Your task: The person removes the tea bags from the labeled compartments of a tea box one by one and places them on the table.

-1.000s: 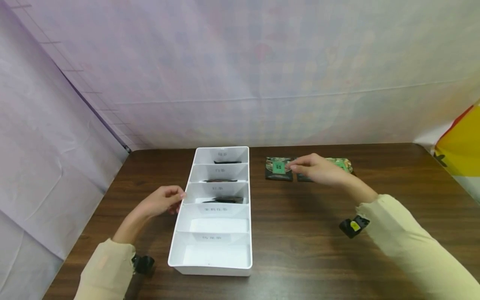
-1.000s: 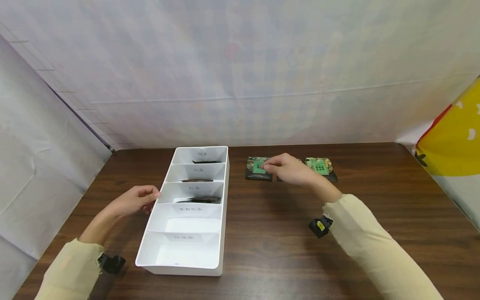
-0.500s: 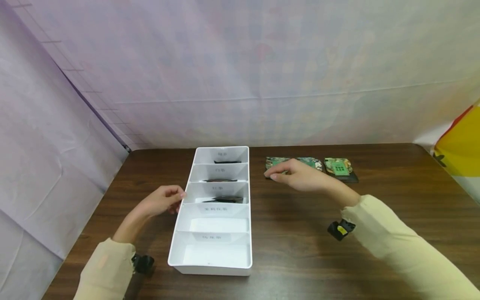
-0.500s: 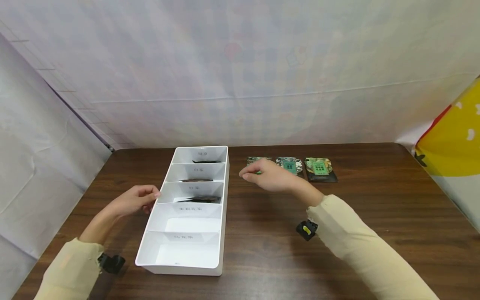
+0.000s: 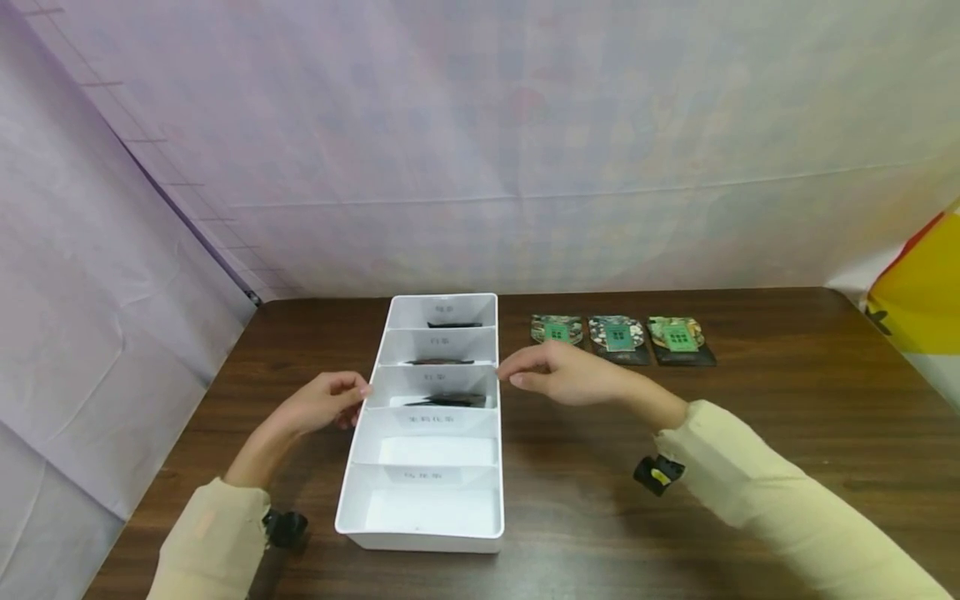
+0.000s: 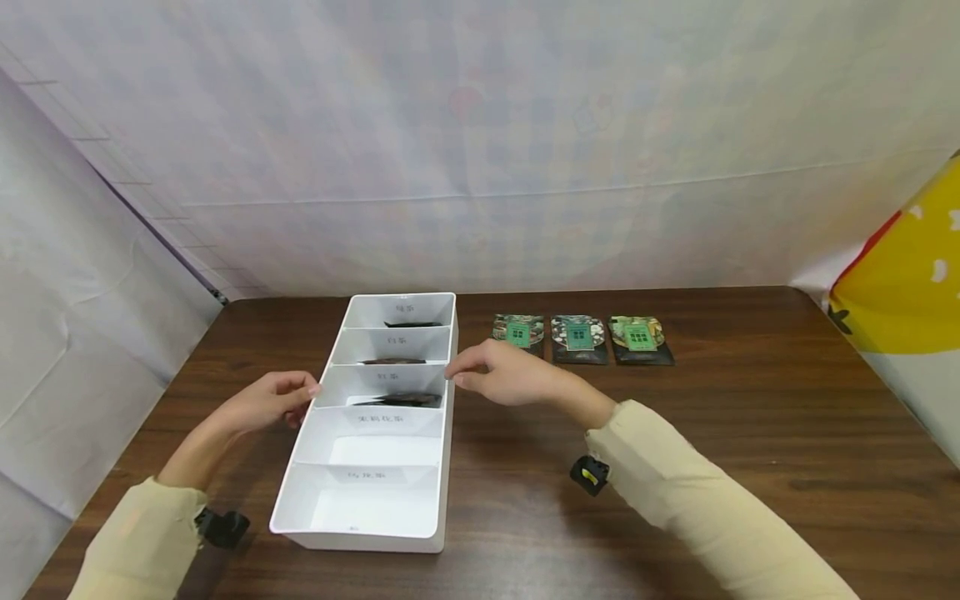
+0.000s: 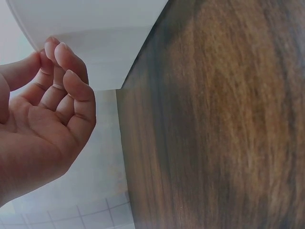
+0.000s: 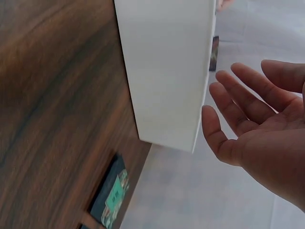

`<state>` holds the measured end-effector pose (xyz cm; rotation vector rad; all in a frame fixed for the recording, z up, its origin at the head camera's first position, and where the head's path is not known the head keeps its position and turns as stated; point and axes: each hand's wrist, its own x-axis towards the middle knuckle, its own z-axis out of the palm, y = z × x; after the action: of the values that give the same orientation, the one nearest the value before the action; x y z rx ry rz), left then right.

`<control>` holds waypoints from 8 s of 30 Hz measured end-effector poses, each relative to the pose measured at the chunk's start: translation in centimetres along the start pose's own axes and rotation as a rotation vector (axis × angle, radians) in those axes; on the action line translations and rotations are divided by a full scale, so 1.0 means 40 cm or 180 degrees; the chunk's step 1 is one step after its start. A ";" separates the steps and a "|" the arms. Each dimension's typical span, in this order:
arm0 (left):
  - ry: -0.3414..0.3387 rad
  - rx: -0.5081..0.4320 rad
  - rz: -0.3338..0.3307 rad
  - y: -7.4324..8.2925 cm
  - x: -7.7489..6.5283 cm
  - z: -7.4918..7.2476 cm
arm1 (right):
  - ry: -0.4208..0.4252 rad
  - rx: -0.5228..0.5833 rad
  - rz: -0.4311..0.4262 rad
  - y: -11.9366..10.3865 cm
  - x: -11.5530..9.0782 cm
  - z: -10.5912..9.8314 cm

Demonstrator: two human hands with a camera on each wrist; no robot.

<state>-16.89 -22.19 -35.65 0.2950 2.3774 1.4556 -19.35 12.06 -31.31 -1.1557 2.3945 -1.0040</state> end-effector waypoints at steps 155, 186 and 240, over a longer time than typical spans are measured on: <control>-0.0017 -0.0019 -0.0017 -0.004 -0.003 -0.003 | 0.0478 0.0668 0.1351 0.167 -0.149 -0.095; -0.0054 0.0017 0.0027 0.002 -0.005 -0.005 | 0.0471 0.0476 0.1324 0.251 -0.129 -0.038; -0.0046 0.0016 0.0010 0.002 -0.005 -0.006 | 0.0137 0.0199 0.0625 0.162 -0.132 0.006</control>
<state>-16.79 -22.42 -35.46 0.3094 2.3705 1.4443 -19.55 18.84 -36.23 -0.8661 2.4342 -1.0398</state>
